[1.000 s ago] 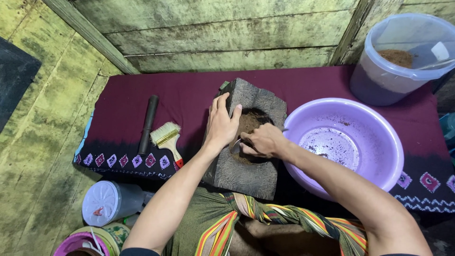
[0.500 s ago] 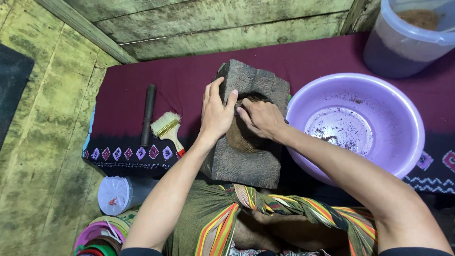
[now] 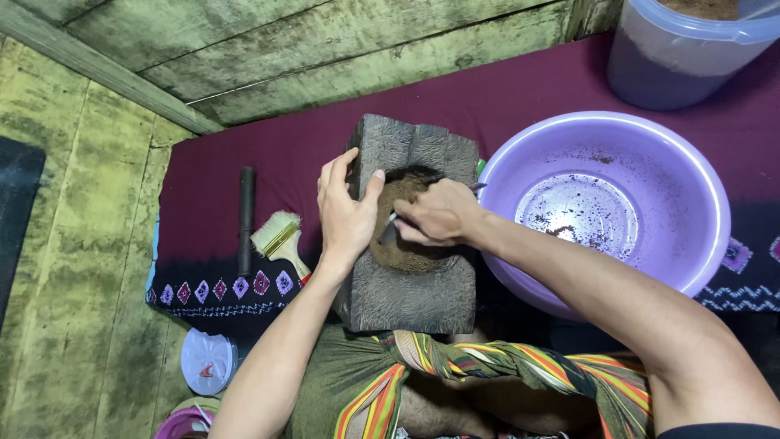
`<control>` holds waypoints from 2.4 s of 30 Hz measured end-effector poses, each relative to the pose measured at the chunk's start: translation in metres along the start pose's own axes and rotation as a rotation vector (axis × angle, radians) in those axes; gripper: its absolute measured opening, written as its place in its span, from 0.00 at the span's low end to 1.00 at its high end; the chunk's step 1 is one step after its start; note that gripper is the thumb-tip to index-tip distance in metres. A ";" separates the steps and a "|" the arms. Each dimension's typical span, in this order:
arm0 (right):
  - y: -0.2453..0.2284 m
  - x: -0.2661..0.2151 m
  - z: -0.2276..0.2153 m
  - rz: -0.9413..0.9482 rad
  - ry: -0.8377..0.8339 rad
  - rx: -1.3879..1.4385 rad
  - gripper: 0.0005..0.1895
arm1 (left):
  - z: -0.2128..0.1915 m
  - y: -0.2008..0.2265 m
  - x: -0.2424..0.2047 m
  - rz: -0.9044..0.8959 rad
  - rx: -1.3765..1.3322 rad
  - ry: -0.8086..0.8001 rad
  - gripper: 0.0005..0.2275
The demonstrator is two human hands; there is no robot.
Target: Transfer ground spices from a mortar to a bowl using a spoon and clean the mortar with a brush
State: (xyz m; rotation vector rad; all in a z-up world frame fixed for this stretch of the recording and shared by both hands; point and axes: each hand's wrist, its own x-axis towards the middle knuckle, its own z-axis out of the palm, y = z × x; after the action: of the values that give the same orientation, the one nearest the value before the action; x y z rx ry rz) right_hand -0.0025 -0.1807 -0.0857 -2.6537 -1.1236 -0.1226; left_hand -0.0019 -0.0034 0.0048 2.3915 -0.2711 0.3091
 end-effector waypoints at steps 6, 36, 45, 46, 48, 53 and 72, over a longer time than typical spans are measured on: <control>-0.021 0.010 -0.003 0.352 0.145 0.272 0.26 | -0.002 0.003 -0.003 -0.113 -0.094 -0.001 0.18; -0.028 0.009 0.003 0.333 0.082 0.346 0.28 | 0.000 -0.010 0.000 -0.125 -0.176 -0.023 0.19; 0.002 0.005 0.015 -0.355 0.010 -0.342 0.22 | 0.000 -0.007 -0.001 -0.135 -0.176 -0.049 0.18; 0.004 0.006 0.020 -0.341 0.095 -0.316 0.23 | 0.000 -0.008 0.000 -0.136 -0.176 -0.050 0.19; 0.005 0.006 0.020 -0.336 0.176 -0.289 0.24 | 0.001 -0.010 0.000 -0.143 -0.178 -0.044 0.19; -0.009 0.010 -0.005 0.214 0.270 0.013 0.24 | 0.000 -0.013 -0.001 -0.117 -0.186 -0.019 0.18; 0.010 0.009 0.034 -0.426 0.233 -0.433 0.22 | 0.001 -0.019 0.000 -0.106 -0.161 -0.035 0.18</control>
State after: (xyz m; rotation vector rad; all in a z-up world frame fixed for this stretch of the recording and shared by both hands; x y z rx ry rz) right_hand 0.0105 -0.1721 -0.1191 -2.5941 -1.7172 -0.8148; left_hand 0.0038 0.0101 -0.0078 2.2449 -0.1772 0.1886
